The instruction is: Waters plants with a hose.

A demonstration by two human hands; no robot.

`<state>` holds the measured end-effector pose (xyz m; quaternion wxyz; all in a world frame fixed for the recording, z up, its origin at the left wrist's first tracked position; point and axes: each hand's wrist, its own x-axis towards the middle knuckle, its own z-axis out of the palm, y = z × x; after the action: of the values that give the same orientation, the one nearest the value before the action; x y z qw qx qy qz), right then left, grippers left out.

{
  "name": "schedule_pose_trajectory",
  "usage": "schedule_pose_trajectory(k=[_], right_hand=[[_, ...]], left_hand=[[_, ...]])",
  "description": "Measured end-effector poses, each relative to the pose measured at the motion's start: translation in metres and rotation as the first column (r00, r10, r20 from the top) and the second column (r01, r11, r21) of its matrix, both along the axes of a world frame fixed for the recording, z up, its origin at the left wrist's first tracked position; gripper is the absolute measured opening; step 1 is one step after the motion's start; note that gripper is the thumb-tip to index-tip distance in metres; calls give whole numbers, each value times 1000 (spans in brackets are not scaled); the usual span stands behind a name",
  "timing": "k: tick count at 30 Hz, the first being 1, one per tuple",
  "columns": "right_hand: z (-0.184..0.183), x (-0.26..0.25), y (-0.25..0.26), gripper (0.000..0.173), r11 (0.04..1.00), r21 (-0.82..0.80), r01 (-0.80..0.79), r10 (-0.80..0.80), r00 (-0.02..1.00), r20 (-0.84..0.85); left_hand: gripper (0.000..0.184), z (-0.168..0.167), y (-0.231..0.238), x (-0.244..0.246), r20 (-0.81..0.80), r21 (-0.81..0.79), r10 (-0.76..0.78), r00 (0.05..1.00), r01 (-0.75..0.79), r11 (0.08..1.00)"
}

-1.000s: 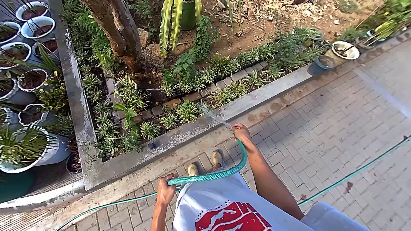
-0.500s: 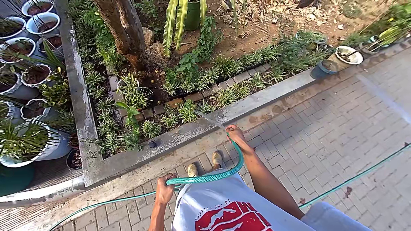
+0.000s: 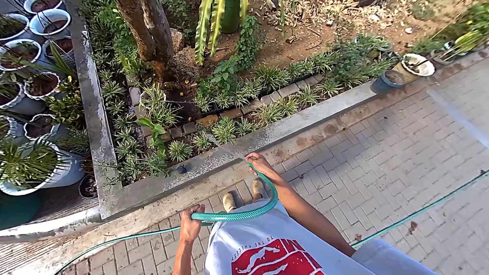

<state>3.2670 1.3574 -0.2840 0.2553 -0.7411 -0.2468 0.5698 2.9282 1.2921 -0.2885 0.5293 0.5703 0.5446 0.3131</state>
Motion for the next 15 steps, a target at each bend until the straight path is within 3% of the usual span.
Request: schedule_pose_trajectory(k=[3,6,15], right_hand=[[-8,-9,-3,27,999,-16,-31,30,999,-30],[-15,3,-8,28,998,-10,57,-57,998,7],[-5,83,-38,33,936,31,351,-342,884,319]], left_hand=[[40,0,-2,-4,-3,-11,20,1000,-20,1000],[39,1,-3,-3,-22,-22,30,999,-31,999],[30,2,1,18,-117,-77,-108,987,99,992]])
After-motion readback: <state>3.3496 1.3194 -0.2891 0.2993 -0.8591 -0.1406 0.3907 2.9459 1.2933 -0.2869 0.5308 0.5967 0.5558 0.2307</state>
